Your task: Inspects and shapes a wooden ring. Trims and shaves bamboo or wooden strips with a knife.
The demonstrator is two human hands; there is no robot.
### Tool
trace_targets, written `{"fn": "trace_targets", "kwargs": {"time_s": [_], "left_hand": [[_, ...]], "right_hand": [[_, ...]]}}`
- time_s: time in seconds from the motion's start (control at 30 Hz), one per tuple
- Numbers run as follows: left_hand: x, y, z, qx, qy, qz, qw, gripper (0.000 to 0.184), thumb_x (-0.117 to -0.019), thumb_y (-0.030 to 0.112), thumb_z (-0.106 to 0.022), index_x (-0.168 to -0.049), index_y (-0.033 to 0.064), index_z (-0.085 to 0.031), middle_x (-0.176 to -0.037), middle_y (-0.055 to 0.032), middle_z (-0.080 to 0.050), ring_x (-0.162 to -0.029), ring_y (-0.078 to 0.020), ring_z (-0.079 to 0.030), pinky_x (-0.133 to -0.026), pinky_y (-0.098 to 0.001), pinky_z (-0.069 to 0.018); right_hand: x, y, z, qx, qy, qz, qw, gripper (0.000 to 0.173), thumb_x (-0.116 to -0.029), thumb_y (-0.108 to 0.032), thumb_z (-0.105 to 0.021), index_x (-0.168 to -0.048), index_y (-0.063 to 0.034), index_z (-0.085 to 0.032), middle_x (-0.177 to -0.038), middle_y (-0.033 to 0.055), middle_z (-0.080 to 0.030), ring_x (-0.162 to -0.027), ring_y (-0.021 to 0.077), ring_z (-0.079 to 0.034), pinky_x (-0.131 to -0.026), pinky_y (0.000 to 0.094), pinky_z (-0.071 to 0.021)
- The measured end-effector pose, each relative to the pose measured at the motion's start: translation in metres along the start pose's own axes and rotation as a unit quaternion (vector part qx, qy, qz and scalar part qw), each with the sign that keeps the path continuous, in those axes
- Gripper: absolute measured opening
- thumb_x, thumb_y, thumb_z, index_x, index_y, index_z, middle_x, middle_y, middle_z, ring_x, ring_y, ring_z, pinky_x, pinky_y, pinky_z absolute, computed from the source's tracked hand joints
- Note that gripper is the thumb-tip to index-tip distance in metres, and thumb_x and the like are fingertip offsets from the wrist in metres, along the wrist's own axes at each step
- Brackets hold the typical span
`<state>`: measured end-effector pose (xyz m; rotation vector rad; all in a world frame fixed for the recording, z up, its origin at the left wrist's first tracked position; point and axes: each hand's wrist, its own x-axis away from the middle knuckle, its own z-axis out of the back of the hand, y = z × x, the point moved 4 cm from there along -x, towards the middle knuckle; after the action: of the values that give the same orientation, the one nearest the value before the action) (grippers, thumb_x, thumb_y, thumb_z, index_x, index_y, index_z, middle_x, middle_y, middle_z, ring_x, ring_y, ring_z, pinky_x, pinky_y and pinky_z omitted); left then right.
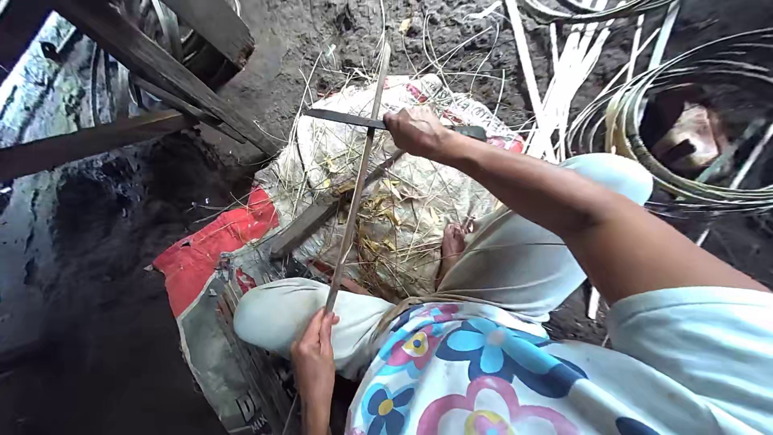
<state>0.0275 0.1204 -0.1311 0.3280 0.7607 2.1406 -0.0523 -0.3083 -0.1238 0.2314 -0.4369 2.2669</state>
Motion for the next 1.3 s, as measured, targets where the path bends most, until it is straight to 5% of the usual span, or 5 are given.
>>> {"fn": "trace_targets", "kwargs": {"time_s": [0.33, 0.5, 0.67, 1.07, 1.3], "left_hand": [[0.07, -0.06, 0.075, 0.022, -0.044, 0.134, 0.99, 0.025, -0.1042, 0.015, -0.056, -0.11, -0.0028, -0.073, -0.084, -0.0026, -0.075, -0.055, 0.0, -0.056, -0.055, -0.0204, -0.0493], [-0.047, -0.005, -0.004, 0.001, -0.003, 0.078, 0.997, 0.025, -0.1048, 0.016, -0.057, -0.112, -0.0018, -0.072, -0.088, -0.008, -0.075, -0.068, -0.0136, -0.067, -0.067, -0.0344, -0.0569], [-0.107, 0.031, -0.029, -0.063, 0.01, 0.005, 0.998, 0.026, -0.1051, 0.019, -0.056, -0.114, 0.0025, -0.075, -0.089, -0.0076, -0.077, -0.079, -0.0206, -0.074, -0.077, -0.0441, -0.0595], [-0.079, 0.027, 0.001, -0.078, 0.046, -0.032, 0.995, 0.025, -0.1035, 0.018, -0.059, -0.115, 0.0012, -0.075, -0.087, -0.0073, -0.077, -0.075, -0.0175, -0.074, -0.071, -0.0385, -0.0602], [-0.001, -0.009, 0.053, -0.079, 0.031, -0.036, 0.996, 0.027, -0.1018, 0.017, -0.059, -0.11, -0.0022, -0.076, -0.088, -0.009, -0.078, -0.077, -0.0141, -0.075, -0.075, -0.0318, -0.0615]], "right_hand": [[-0.038, 0.079, 0.034, -0.019, 0.041, -0.177, 0.983, 0.023, -0.0969, -0.004, -0.057, -0.107, 0.0156, -0.063, -0.117, 0.0394, -0.062, -0.114, 0.0594, -0.059, -0.087, 0.0752, -0.0455], [0.035, -0.045, -0.001, -0.07, 0.023, 0.002, 0.997, 0.039, -0.1021, -0.007, -0.05, -0.141, -0.0053, -0.053, -0.1, 0.0326, -0.068, -0.095, 0.057, -0.066, -0.078, 0.0724, -0.0489], [0.1, -0.12, -0.067, -0.028, 0.002, 0.174, 0.984, 0.022, -0.1034, -0.009, -0.052, -0.124, -0.0058, -0.059, -0.083, 0.0179, -0.067, -0.076, 0.0404, -0.069, -0.066, 0.056, -0.0541], [0.072, -0.104, -0.032, -0.022, 0.013, 0.197, 0.98, 0.027, -0.1095, -0.012, -0.039, -0.12, -0.002, -0.062, -0.088, 0.0241, -0.067, -0.084, 0.0457, -0.069, -0.073, 0.0587, -0.0519], [-0.004, -0.019, 0.008, -0.036, 0.039, 0.01, 0.999, 0.025, -0.1046, -0.007, -0.047, -0.124, 0.0008, -0.061, -0.105, 0.0337, -0.067, -0.101, 0.0575, -0.065, -0.08, 0.0719, -0.0489]]}}
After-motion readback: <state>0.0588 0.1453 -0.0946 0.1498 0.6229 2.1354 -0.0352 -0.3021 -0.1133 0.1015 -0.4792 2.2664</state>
